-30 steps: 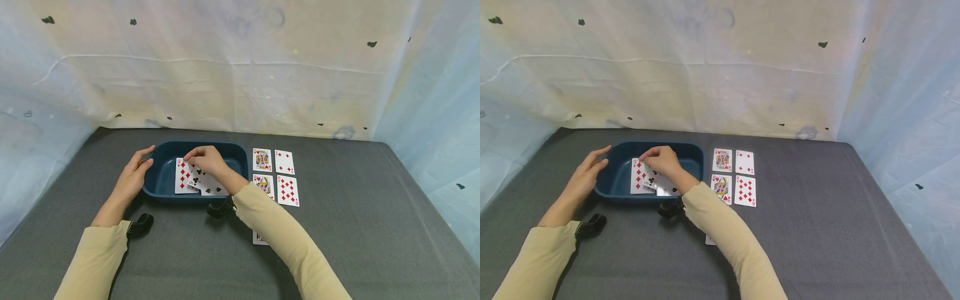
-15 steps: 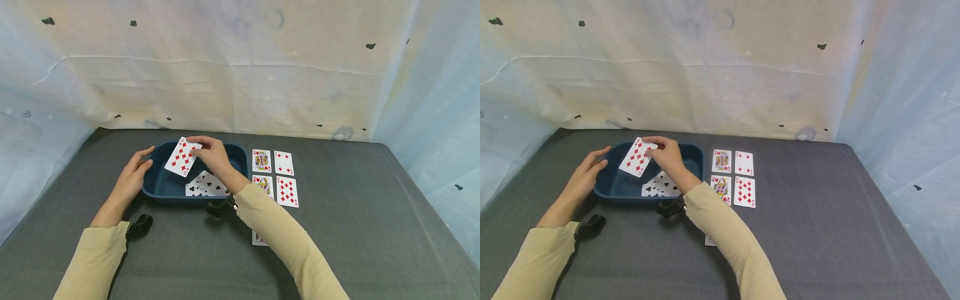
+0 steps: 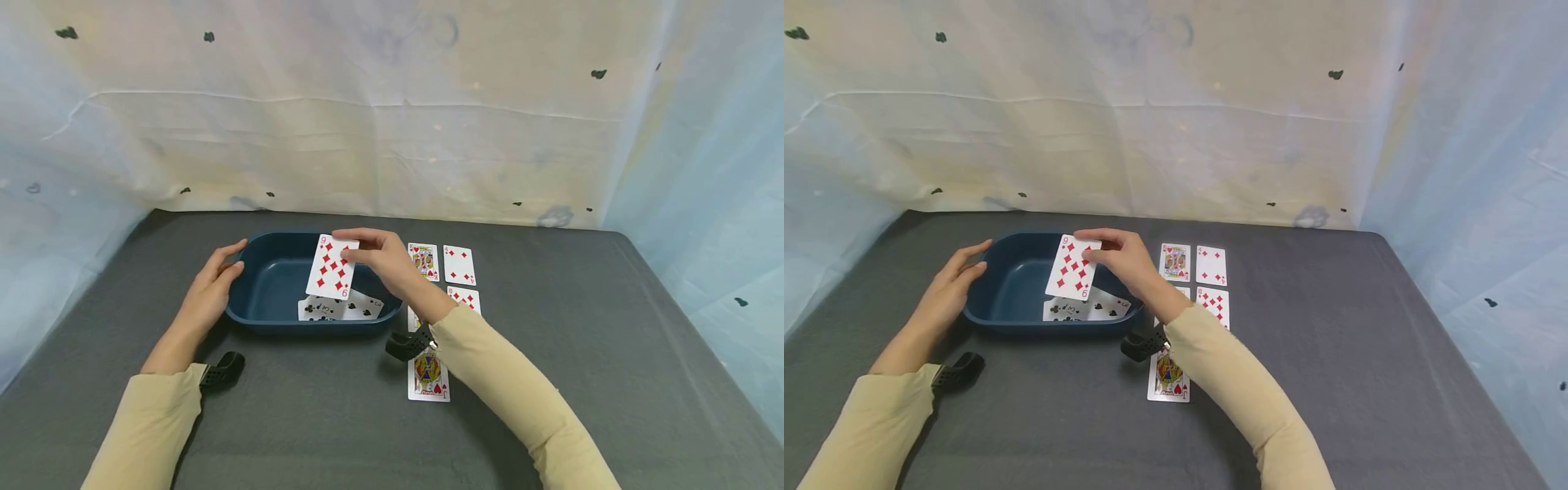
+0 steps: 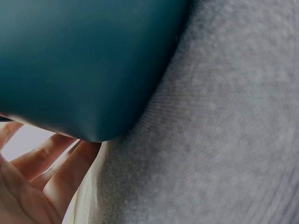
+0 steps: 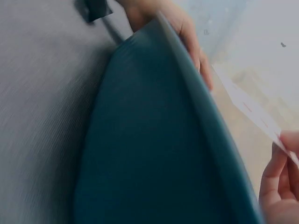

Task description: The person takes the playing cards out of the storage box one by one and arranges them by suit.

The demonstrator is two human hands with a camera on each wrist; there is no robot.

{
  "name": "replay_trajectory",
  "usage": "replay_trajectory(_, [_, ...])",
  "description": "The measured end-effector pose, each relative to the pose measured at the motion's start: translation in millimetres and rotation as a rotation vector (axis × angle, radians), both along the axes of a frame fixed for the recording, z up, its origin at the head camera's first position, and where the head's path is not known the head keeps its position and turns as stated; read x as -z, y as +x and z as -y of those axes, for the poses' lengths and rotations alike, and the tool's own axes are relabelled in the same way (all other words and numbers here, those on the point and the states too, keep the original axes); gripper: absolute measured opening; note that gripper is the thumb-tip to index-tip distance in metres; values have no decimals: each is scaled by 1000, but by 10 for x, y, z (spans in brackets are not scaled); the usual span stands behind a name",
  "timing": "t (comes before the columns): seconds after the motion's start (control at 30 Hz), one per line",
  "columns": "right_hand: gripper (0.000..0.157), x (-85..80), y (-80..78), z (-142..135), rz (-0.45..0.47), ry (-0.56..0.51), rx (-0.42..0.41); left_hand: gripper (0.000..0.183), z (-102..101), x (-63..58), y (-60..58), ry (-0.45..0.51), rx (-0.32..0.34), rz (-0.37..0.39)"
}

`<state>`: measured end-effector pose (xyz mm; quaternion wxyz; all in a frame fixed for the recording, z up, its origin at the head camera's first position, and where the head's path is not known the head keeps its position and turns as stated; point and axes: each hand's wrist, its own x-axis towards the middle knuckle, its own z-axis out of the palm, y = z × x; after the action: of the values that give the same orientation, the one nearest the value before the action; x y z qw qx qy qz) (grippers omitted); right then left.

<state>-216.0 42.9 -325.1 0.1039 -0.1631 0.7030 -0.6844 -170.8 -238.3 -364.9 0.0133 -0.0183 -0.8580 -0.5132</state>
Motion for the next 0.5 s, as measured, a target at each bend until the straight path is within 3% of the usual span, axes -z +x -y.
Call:
replay_trajectory(0.27, [34,-4,87,-477,8,49,-15,53,9,1,-13,-6,2,-7])
replay_trajectory(0.5, [36,31,276,-865,63,120,-8,53,15,0,-11,3,8,-2])
